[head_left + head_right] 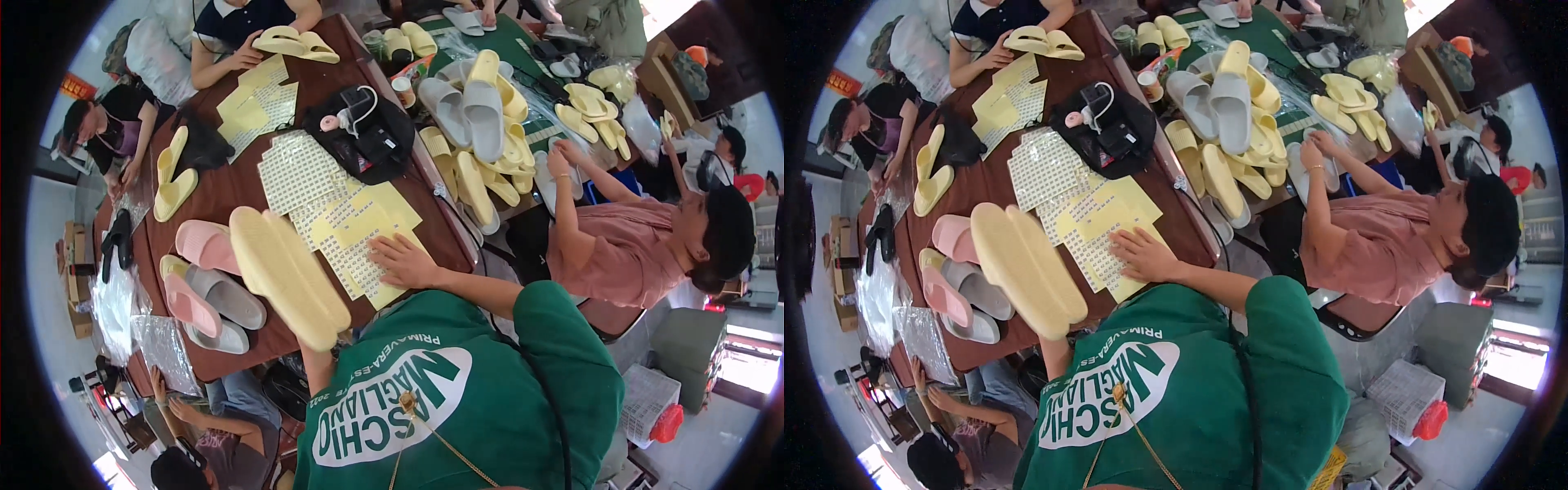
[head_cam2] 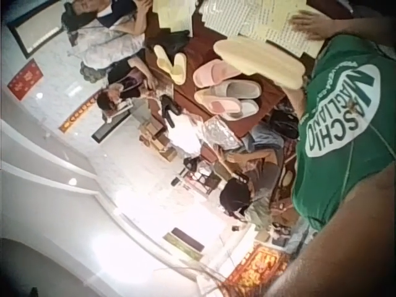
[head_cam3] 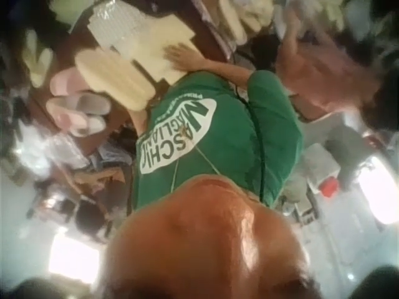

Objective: Inspecting slippers and applying size or quality stickers to the soles before preparing them for bagging.

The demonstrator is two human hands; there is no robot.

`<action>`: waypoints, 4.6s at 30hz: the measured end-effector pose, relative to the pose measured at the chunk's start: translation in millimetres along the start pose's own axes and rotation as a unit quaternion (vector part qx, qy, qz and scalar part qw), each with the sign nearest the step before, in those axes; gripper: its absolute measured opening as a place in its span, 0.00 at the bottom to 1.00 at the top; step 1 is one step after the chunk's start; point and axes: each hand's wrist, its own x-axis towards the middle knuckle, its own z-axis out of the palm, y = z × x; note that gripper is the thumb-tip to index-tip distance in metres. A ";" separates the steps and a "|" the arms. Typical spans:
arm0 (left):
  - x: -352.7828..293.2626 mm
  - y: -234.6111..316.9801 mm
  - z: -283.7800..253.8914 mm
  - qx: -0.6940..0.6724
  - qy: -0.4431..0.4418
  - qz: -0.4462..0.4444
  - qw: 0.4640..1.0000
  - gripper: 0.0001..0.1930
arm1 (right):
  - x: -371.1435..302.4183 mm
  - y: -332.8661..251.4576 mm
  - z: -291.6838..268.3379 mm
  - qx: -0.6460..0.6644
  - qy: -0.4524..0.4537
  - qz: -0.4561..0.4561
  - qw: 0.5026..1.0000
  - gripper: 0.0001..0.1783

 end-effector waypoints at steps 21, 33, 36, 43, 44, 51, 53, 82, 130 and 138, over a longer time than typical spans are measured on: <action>-32.9 50.8 30.4 -0.027 0.133 0.059 0.989 0.14 | 9.5 -3.1 0.2 -0.005 -0.009 0.016 1.000 0.31; -25.0 102.2 -19.2 -0.090 0.094 0.127 0.983 0.15 | 6.1 1.2 4.2 -0.008 -0.024 0.018 1.000 0.32; 35.8 138.3 -64.8 -0.106 0.080 0.150 0.980 0.15 | 6.5 -2.6 2.8 -0.007 -0.019 0.010 1.000 0.33; 140.2 193.8 -170.1 0.669 0.289 0.098 0.678 0.24 | 8.9 -7.5 -0.3 0.011 -0.022 -0.001 1.000 0.32; 140.1 187.7 -173.7 0.682 0.300 0.129 0.655 0.27 | 9.7 -7.1 -0.9 0.016 -0.022 0.003 1.000 0.32; 52.4 119.4 -52.7 0.650 0.161 0.319 0.670 0.29 | 9.0 -2.8 -1.3 0.011 -0.028 0.022 0.999 0.33; 38.2 95.6 -31.7 0.711 -0.083 0.263 0.647 0.30 | 10.1 -4.2 -3.2 0.009 -0.028 0.020 0.999 0.33; -15.1 2.4 38.1 0.540 -0.308 0.294 0.726 0.29 | 1.7 11.7 -23.3 0.248 0.116 0.088 0.958 0.24; -41.0 -39.6 35.8 0.572 -0.334 0.318 0.678 0.30 | -120.5 189.1 2.7 -0.119 0.135 0.477 0.860 0.17; -41.7 -39.1 35.9 0.571 -0.329 0.317 0.683 0.32 | -96.9 143.6 -87.1 -0.146 0.350 0.388 0.840 0.19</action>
